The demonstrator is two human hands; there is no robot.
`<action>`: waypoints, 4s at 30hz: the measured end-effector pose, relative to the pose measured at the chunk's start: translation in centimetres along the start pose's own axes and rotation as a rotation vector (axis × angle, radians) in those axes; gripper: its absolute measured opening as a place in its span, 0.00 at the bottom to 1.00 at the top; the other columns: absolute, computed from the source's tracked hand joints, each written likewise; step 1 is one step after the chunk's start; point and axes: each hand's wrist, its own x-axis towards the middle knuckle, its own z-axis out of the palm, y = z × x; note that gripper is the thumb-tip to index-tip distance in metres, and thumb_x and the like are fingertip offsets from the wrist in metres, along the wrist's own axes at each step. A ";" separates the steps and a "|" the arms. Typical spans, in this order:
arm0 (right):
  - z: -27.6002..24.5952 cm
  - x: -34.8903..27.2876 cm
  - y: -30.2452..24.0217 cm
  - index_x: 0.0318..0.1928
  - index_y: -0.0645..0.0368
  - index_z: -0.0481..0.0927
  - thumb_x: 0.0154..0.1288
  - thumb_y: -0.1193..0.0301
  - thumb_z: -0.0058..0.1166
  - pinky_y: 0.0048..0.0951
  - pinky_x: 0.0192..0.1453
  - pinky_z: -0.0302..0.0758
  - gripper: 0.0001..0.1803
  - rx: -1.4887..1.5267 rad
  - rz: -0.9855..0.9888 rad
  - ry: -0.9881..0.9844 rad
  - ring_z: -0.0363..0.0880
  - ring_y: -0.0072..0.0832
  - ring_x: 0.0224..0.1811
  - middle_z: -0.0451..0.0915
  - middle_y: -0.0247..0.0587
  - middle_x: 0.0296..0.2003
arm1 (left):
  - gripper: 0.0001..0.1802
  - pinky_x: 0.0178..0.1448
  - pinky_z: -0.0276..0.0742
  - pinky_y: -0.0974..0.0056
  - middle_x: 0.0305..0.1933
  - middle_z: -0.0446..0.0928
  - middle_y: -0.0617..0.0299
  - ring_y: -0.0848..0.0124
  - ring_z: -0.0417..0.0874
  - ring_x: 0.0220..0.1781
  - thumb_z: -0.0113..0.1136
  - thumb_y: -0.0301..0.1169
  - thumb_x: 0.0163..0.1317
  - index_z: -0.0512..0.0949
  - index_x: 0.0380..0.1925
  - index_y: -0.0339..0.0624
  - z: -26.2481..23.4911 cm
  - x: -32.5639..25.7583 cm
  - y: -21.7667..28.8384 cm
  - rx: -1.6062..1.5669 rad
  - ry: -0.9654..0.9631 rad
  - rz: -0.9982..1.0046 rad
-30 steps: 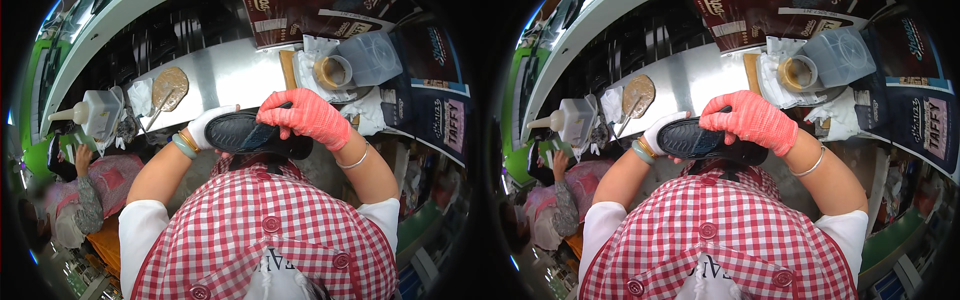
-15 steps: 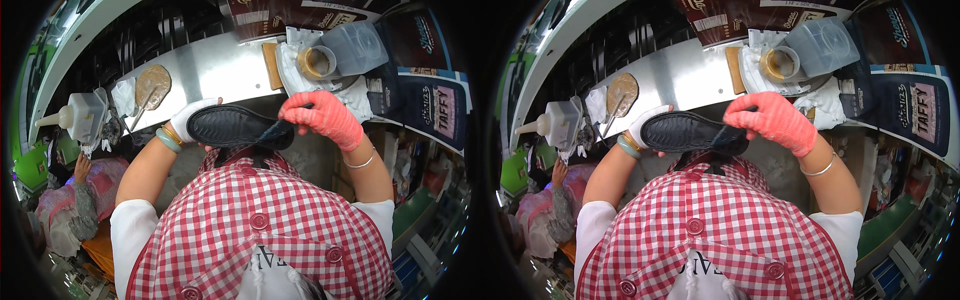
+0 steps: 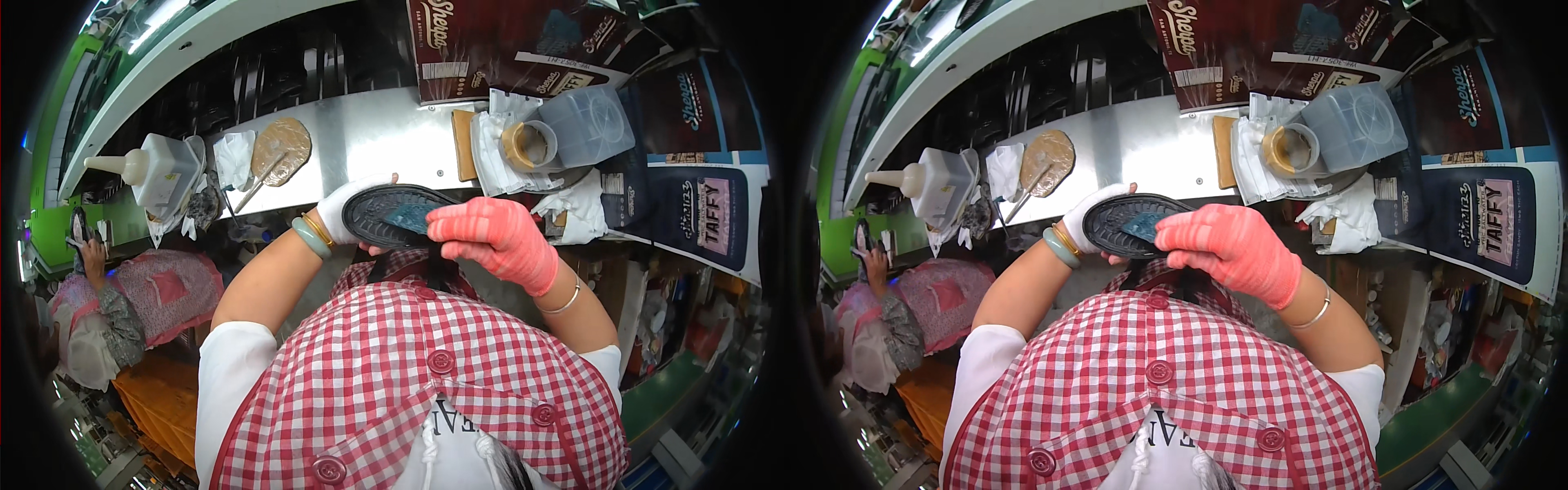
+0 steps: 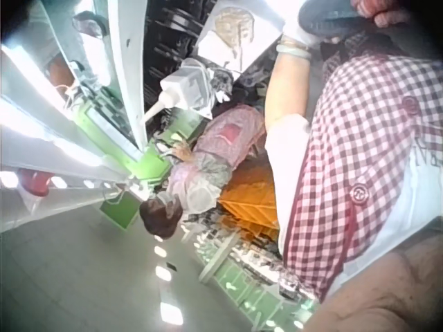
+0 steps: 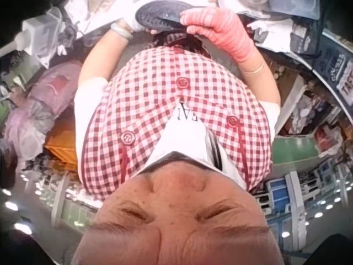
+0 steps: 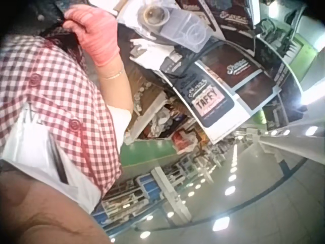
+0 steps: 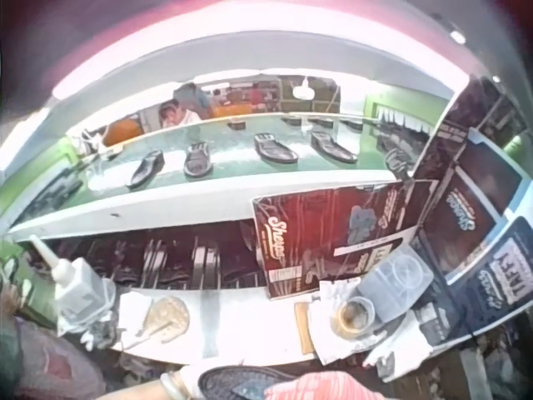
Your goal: The person repeatedly picks up black shoe soles from a conveyor belt and scrubs them with a blue brush. The person dips the brush into a container of liquid between scrubbing cycles. The person places the cleaned soles back onto the conveyor belt.
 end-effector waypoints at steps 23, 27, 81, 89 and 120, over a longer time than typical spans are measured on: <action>-1.7 -3.9 2.8 0.53 0.58 0.73 0.67 0.61 0.52 0.11 0.23 0.60 0.19 0.791 0.399 1.114 0.65 0.11 0.23 0.71 0.23 0.30 | 0.27 0.57 0.76 0.55 0.55 0.74 0.53 0.63 0.79 0.52 0.48 0.43 0.67 0.65 0.60 0.38 2.2 -9.1 -1.5 0.045 0.072 1.099; -0.5 -4.0 4.0 0.52 0.57 0.74 0.67 0.62 0.52 0.10 0.24 0.61 0.17 0.794 0.390 1.200 0.65 0.11 0.23 0.73 0.24 0.31 | 0.30 0.54 0.78 0.50 0.56 0.73 0.52 0.60 0.80 0.51 0.50 0.48 0.65 0.65 0.59 0.38 1.9 -14.0 1.9 0.067 0.029 1.273; -0.5 -3.5 6.7 0.45 0.61 0.78 0.64 0.62 0.58 0.15 0.26 0.68 0.16 0.251 0.632 1.544 0.74 0.15 0.22 0.78 0.29 0.29 | 0.25 0.32 0.70 0.73 0.36 0.75 0.62 0.74 0.73 0.28 0.56 0.46 0.62 0.70 0.51 0.38 -1.3 -25.8 20.2 0.271 0.706 1.306; -4.4 -6.5 13.3 0.42 0.58 0.82 0.60 0.60 0.59 0.28 0.40 0.74 0.16 -0.190 0.811 1.144 0.79 0.30 0.32 0.82 0.44 0.32 | 0.28 0.50 0.80 0.54 0.48 0.76 0.49 0.56 0.82 0.42 0.54 0.28 0.50 0.68 0.54 0.35 1.1 -5.9 2.9 -0.142 0.258 0.747; 0.1 0.7 2.4 0.44 0.61 0.79 0.69 0.62 0.49 0.13 0.25 0.70 0.14 0.679 0.676 0.874 0.77 0.15 0.24 0.80 0.34 0.30 | 0.47 0.44 0.73 0.55 0.43 0.75 0.45 0.55 0.77 0.38 0.35 0.73 0.56 0.68 0.56 0.40 1.2 4.0 -2.2 -0.354 0.228 0.569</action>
